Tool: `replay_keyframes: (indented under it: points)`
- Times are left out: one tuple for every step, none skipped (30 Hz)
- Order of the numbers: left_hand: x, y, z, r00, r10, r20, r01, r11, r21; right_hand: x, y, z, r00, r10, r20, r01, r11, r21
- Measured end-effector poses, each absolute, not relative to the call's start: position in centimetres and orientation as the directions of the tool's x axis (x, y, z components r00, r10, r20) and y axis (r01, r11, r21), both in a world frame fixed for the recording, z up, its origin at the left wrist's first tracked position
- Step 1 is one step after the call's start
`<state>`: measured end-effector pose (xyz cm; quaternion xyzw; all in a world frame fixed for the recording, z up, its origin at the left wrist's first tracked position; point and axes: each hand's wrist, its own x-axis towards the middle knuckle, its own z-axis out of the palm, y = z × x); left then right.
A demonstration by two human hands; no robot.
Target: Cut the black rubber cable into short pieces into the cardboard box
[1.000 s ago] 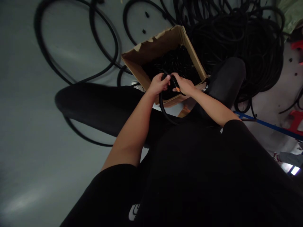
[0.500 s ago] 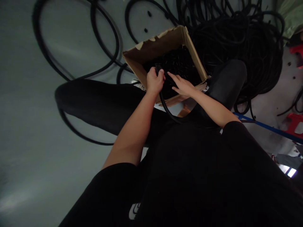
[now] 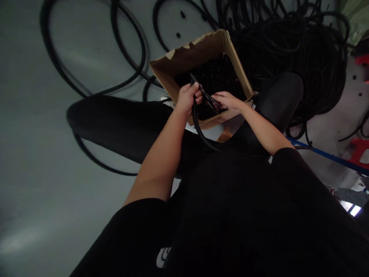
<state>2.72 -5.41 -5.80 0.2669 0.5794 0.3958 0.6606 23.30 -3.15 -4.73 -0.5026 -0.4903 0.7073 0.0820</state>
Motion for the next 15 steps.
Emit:
replay_keyframes:
  points:
    - [2.8, -5.5, -5.6, 0.038, 0.828, -0.559, -0.218, 0.553, 0.804, 23.2, -3.4, -4.4, -0.479, 0.575, -0.663, 0.362, -0.559, -0.746]
    - [2.9, -5.5, -5.4, 0.059, 0.826, -0.561, -0.222, 0.559, 0.799, 23.2, -3.7, -4.1, -0.483, 0.554, -0.678, 0.345, -0.591, -0.729]
    - [3.0, -5.6, -5.2, 0.076, 0.823, -0.562, -0.228, 0.564, 0.794, 23.2, -3.8, -3.9, -0.485, 0.545, -0.684, 0.33, -0.611, -0.72]
    - [3.0, -5.6, -5.1, 0.09, 0.821, -0.563, -0.234, 0.567, 0.79, 23.2, -3.9, -3.8, -0.485, 0.539, -0.689, 0.318, -0.625, -0.713]
    - [3.1, -5.7, -5.0, 0.099, 0.82, -0.564, -0.239, 0.57, 0.786, 23.2, -3.9, -3.7, -0.484, 0.533, -0.694, 0.309, -0.637, -0.706]
    - [3.2, -5.8, -4.9, 0.105, 0.818, -0.565, -0.244, 0.572, 0.783, 23.2, -3.9, -3.7, -0.49, 0.52, -0.699, 0.307, -0.648, -0.697]
    - [3.3, -5.9, -4.8, 0.109, 0.817, -0.566, -0.246, 0.574, 0.781, 23.3, -3.9, -3.6, -0.504, 0.502, -0.703, 0.308, -0.656, -0.689]
    - [3.4, -5.9, -4.7, 0.113, 0.816, -0.567, -0.246, 0.576, 0.78, 23.3, -3.9, -3.6, -0.527, 0.48, -0.701, 0.312, -0.659, -0.685]
    - [3.5, -6.0, -4.7, 0.118, 0.816, -0.566, -0.244, 0.577, 0.78, 23.3, -3.8, -3.6, -0.553, 0.46, -0.695, 0.315, -0.657, -0.685]
    - [3.6, -6.0, -4.7, 0.123, 0.817, -0.564, -0.24, 0.576, 0.781, 23.2, -3.8, -3.6, -0.58, 0.442, -0.684, 0.316, -0.652, -0.689]
    - [3.6, -6.1, -4.7, 0.127, 0.819, -0.559, -0.236, 0.573, 0.785, 23.2, -3.7, -3.5, -0.604, 0.427, -0.673, 0.317, -0.646, -0.694]
    - [3.6, -6.1, -4.8, 0.129, 0.823, -0.553, -0.235, 0.567, 0.79, 23.2, -3.7, -3.4, -0.621, 0.415, -0.665, 0.319, -0.641, -0.698]
    - [3.6, -6.1, -4.9, 0.128, 0.828, -0.546, -0.236, 0.56, 0.794, 23.1, -3.7, -3.2, -0.631, 0.407, -0.661, 0.321, -0.638, -0.7]
    - [3.6, -6.1, -4.9, 0.126, 0.832, -0.54, -0.238, 0.554, 0.798, 23.1, -3.7, -3.0, -0.635, 0.402, -0.659, 0.323, -0.637, -0.7]
    - [3.7, -6.1, -4.9, 0.125, 0.835, -0.536, -0.242, 0.55, 0.8, 23.0, -3.7, -2.7, -0.637, 0.401, -0.658, 0.321, -0.638, -0.7]
